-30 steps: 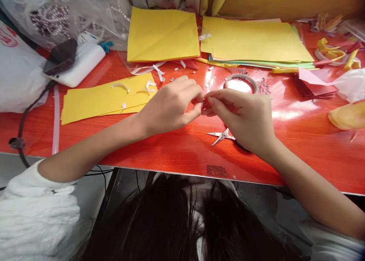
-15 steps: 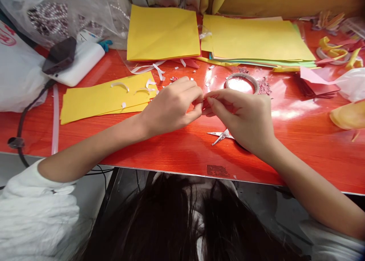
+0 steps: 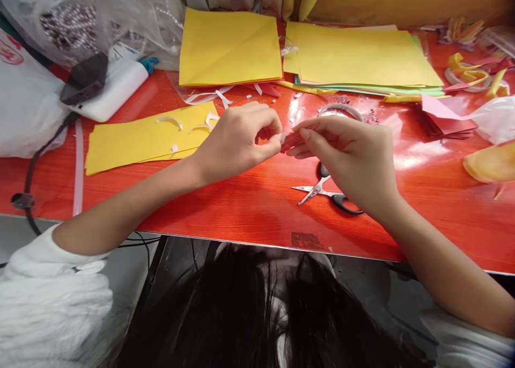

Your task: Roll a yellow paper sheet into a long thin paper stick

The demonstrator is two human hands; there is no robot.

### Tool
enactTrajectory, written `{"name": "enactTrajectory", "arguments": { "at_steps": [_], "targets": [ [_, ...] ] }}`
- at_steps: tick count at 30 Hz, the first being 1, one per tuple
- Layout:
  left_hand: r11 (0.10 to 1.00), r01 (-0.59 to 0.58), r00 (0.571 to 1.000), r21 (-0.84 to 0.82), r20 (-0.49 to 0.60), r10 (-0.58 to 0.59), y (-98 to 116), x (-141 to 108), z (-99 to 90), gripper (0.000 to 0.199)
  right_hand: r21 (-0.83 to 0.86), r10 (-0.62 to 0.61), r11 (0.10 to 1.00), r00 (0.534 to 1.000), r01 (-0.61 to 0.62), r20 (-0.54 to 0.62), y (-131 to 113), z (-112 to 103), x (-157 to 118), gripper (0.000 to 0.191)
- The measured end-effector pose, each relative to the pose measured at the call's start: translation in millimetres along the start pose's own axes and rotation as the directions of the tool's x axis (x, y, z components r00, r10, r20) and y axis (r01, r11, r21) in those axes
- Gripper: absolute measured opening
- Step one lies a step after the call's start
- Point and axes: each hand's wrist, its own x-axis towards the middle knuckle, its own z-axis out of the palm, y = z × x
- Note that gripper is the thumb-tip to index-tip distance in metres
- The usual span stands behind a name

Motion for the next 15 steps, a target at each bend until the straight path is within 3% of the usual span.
{"name": "enactTrajectory", "arguments": {
  "at_steps": [4,9,15],
  "targets": [
    [0.999,0.042,0.999,0.003,-0.031,-0.042,-6,4,-4.7,0.013,0.124,0.026,0.992,1.000,-0.024,-0.016,0,-3,3,0.017],
    [0.994,0.093,0.992,0.052,-0.084,-0.089,-19,12,-12.4,0.013,0.155,0.093,0.984,0.994,-0.085,-0.049,14,-9,9,0.025],
    [0.970,0.118,0.985,0.213,0.102,-0.142,-50,11,-10.0,0.022,0.198,0.097,0.977,0.994,-0.084,-0.056,28,-11,14,0.032]
  ]
}}
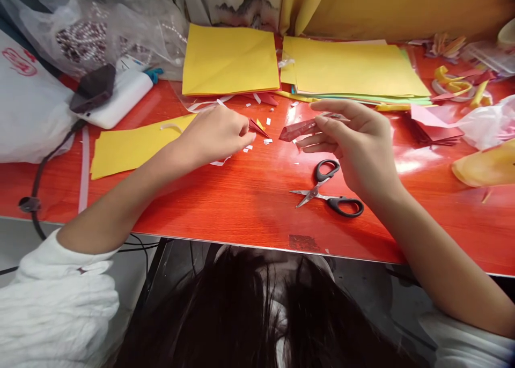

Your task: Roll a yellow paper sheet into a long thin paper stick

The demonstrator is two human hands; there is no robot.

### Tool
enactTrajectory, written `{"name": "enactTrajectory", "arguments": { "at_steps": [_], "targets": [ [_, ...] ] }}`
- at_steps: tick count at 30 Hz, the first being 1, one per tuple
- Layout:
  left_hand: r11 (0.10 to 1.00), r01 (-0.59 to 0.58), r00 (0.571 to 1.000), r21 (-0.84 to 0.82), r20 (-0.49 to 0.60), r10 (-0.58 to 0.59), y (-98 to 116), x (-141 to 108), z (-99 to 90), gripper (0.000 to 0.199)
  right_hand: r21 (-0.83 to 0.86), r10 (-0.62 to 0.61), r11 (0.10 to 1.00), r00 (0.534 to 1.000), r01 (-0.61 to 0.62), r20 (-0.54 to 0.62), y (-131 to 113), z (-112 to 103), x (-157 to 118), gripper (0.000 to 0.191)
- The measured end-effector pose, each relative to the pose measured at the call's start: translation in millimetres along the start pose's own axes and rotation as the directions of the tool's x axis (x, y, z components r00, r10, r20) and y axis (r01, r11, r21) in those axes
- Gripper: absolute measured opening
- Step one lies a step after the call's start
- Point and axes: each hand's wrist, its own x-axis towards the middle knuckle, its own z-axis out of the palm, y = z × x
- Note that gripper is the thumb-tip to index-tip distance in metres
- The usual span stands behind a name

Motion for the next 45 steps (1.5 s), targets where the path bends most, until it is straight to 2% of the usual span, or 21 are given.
{"name": "enactTrajectory", "arguments": {
  "at_steps": [3,5,10,13,24,31,39,45],
  "targets": [
    [1.000,-0.021,1.000,-0.003,-0.021,0.021,-3,1,4.0,0.019,0.036,0.038,0.999,0.999,-0.039,0.028,-4,1,-1,0.029],
    [0.996,-0.031,0.999,-0.084,-0.046,0.027,4,2,2.7,0.017,0.059,0.068,0.996,0.996,-0.071,0.049,-8,2,-2,0.025],
    [0.922,0.015,0.994,-0.386,0.103,0.027,30,-2,-7.7,0.028,0.117,0.104,0.986,0.989,-0.116,0.108,-10,3,-2,0.020],
    [0.895,0.007,0.995,-0.446,0.095,0.040,36,-5,-10.2,0.023,0.120,0.081,0.988,0.992,-0.093,0.101,-8,3,-2,0.019],
    [0.881,0.028,0.995,-0.472,0.093,0.018,37,-5,-6.5,0.015,0.064,0.044,0.997,0.993,-0.051,0.110,-5,4,-2,0.019],
    [0.836,0.070,0.967,-0.544,0.244,0.078,29,-2,-13.5,0.019,0.108,0.069,0.990,0.988,-0.085,0.141,-5,4,-2,0.015],
    [0.856,0.038,0.984,-0.516,0.171,0.059,29,-2,-11.4,0.018,0.114,0.096,0.987,0.982,-0.116,0.165,-6,2,0,0.015],
    [0.825,0.127,0.980,-0.551,0.198,-0.019,29,-1,-9.5,0.017,0.206,0.127,0.961,0.956,-0.185,0.266,-7,0,2,0.023]
  ]
}}
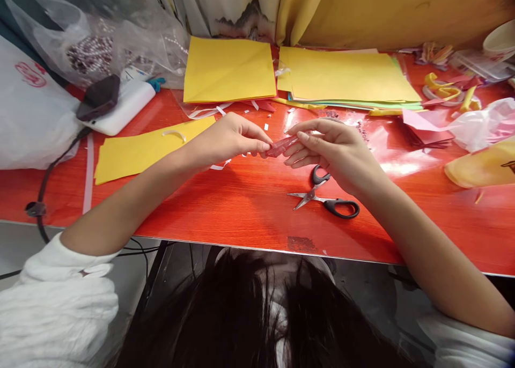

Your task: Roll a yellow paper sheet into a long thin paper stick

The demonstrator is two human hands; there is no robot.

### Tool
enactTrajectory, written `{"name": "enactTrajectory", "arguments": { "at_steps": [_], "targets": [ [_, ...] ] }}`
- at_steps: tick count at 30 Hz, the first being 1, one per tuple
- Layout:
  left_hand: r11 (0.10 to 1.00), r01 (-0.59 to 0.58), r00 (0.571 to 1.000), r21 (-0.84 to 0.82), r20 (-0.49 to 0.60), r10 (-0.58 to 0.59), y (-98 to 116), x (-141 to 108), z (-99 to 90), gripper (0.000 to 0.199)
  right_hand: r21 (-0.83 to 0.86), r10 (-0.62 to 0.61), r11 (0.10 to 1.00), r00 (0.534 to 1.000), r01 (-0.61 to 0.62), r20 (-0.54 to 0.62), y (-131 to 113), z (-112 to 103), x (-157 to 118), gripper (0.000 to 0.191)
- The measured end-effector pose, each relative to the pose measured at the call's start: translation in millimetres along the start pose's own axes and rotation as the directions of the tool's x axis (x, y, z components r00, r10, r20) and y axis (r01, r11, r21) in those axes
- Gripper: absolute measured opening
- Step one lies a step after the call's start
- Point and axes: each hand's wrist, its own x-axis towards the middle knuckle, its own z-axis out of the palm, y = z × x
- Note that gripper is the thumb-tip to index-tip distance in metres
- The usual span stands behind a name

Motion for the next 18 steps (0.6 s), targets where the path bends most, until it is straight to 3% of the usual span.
{"name": "enactTrajectory", "arguments": {
  "at_steps": [4,12,18],
  "targets": [
    [0.998,0.061,0.998,-0.032,-0.011,-0.062,-5.1,1.8,-0.8,0.017,0.072,0.040,0.996,0.996,-0.046,0.082,-1.1,0.2,0.2,0.027],
    [1.000,0.016,1.000,0.001,-0.008,-0.016,-5.4,2.2,-4.8,0.018,0.158,0.143,0.969,0.952,-0.190,0.272,-0.4,0.7,1.6,0.044],
    [0.999,-0.036,0.999,0.033,0.009,0.036,-2.2,-1.0,-7.7,0.023,0.191,0.124,0.966,0.958,-0.177,0.257,-4.0,-2.4,3.5,0.043]
  ]
}}
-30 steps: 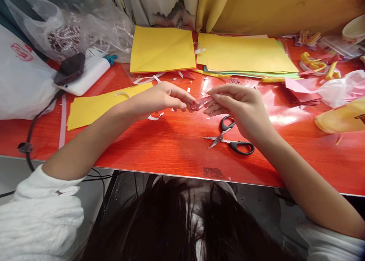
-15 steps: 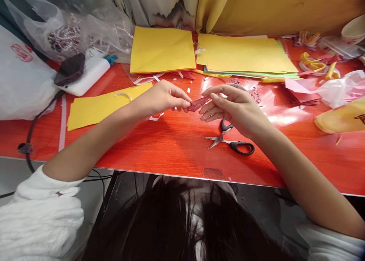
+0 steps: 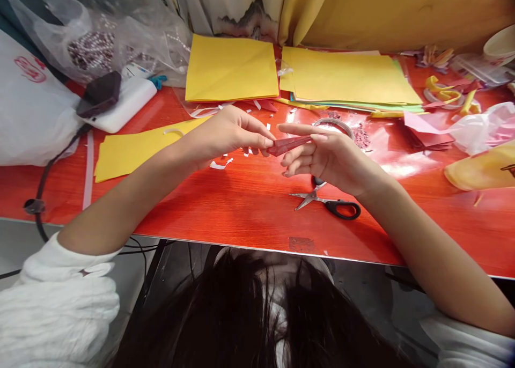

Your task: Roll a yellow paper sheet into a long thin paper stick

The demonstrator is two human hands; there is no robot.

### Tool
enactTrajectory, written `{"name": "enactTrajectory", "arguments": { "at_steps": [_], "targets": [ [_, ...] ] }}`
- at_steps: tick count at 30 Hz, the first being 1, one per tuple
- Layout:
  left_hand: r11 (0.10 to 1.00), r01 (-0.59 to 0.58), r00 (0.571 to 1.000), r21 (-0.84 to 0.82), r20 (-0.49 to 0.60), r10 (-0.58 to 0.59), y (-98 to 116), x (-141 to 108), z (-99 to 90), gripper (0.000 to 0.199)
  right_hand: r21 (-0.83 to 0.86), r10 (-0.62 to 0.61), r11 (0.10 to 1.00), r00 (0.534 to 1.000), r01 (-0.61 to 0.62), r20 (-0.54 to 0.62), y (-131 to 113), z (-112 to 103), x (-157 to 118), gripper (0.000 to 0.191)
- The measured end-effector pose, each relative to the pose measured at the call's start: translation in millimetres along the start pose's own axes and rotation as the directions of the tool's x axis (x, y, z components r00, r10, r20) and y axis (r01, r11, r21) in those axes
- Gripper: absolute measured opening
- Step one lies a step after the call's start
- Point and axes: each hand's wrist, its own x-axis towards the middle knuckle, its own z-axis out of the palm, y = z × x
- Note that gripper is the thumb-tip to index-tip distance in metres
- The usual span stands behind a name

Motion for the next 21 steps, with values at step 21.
{"name": "enactTrajectory", "arguments": {
  "at_steps": [21],
  "targets": [
    [0.788,-0.004,0.992,0.616,-0.096,0.080,-32,11,-6.1,0.028,-0.414,-0.110,0.910,0.976,0.022,-0.190,10,-5,3,0.025]
  ]
}}
